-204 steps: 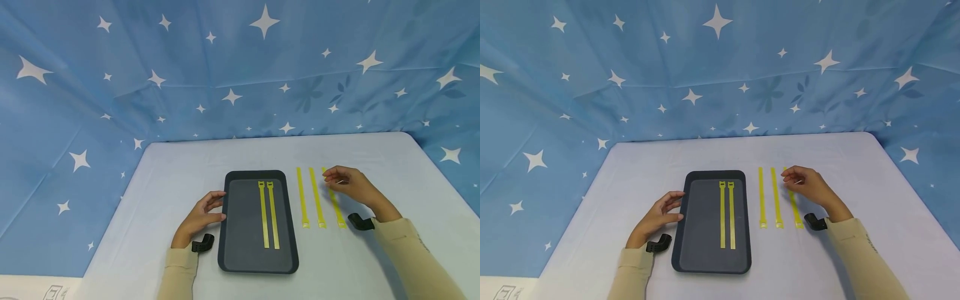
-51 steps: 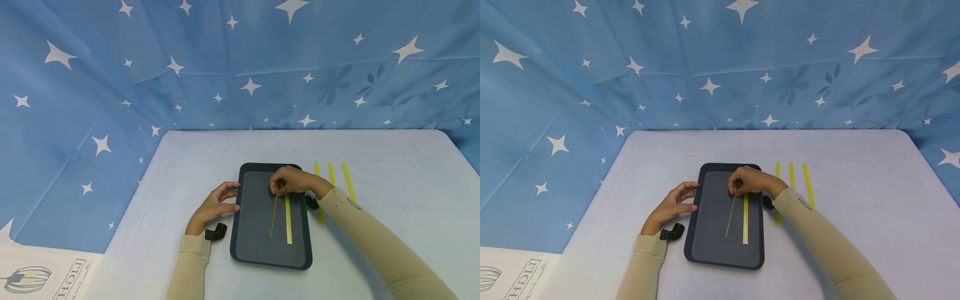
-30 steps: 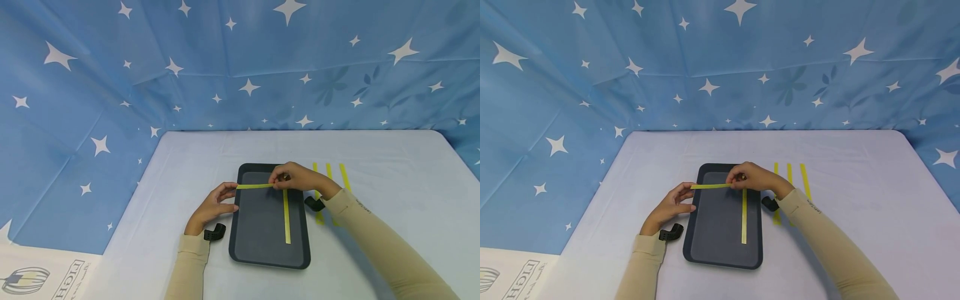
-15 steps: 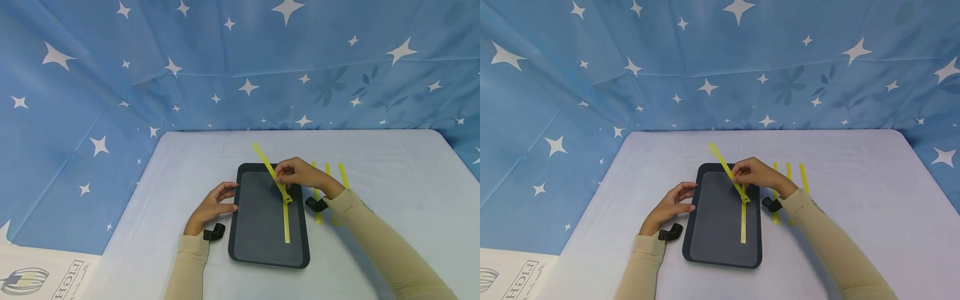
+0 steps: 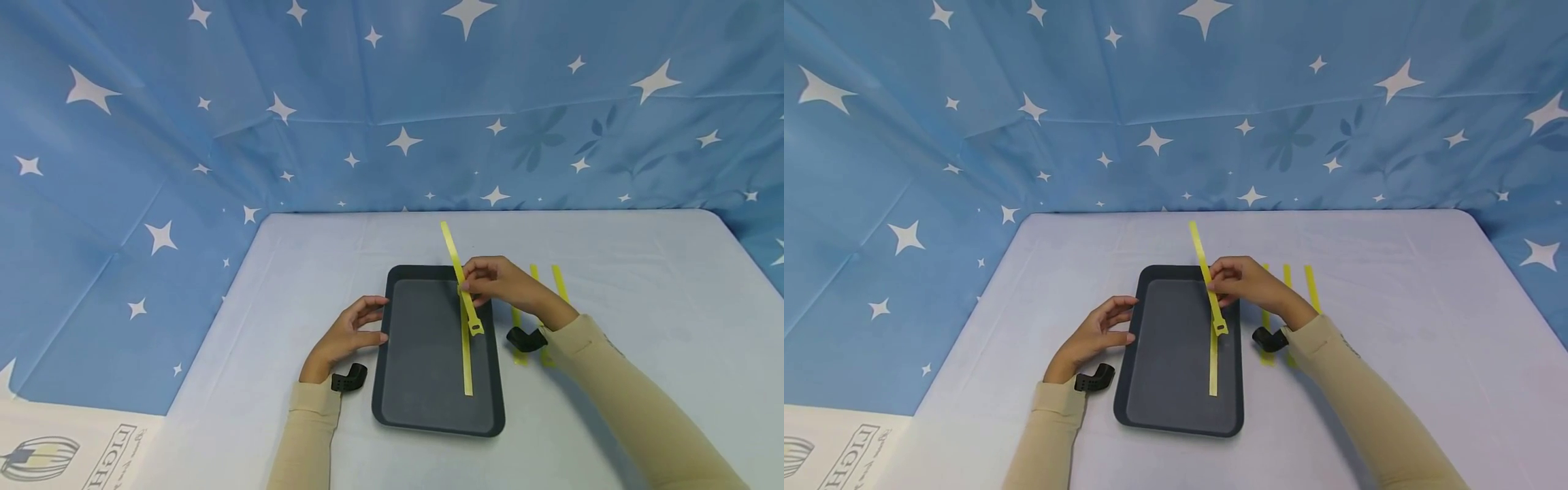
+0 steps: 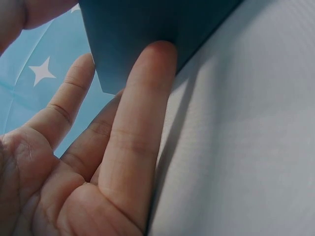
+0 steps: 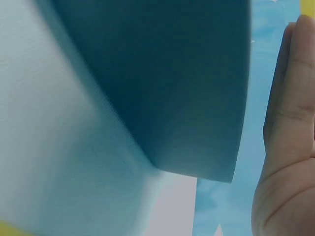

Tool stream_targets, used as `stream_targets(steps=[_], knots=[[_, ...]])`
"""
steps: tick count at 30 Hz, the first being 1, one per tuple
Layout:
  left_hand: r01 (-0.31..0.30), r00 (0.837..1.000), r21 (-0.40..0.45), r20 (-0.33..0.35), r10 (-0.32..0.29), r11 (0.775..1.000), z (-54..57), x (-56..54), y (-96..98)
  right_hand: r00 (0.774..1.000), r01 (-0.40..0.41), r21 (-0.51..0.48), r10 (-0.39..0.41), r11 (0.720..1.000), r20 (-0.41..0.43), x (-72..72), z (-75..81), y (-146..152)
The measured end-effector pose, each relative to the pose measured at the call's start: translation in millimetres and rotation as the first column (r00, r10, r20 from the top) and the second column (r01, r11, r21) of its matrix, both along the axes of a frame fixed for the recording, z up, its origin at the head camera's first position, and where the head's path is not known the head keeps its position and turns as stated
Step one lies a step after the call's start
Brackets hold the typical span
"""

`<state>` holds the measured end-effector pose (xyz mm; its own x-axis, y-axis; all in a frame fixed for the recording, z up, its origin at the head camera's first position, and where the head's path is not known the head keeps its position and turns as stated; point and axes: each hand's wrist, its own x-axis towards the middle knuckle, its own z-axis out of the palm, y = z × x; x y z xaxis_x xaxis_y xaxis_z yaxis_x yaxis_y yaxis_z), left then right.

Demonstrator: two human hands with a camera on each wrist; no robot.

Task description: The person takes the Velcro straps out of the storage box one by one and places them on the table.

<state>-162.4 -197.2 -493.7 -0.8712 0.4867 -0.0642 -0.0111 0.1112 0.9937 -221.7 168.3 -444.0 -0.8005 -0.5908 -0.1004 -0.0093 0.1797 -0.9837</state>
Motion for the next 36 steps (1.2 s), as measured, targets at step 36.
stream_targets(steps=[36], knots=[[0.003, 1.000, -0.003, -0.001, -0.003, 1.000, 2.0, 1.4, 2.4, 0.984, 0.180, -0.036, -0.179, 0.983, 0.009, 43.2, -6.4, 53]])
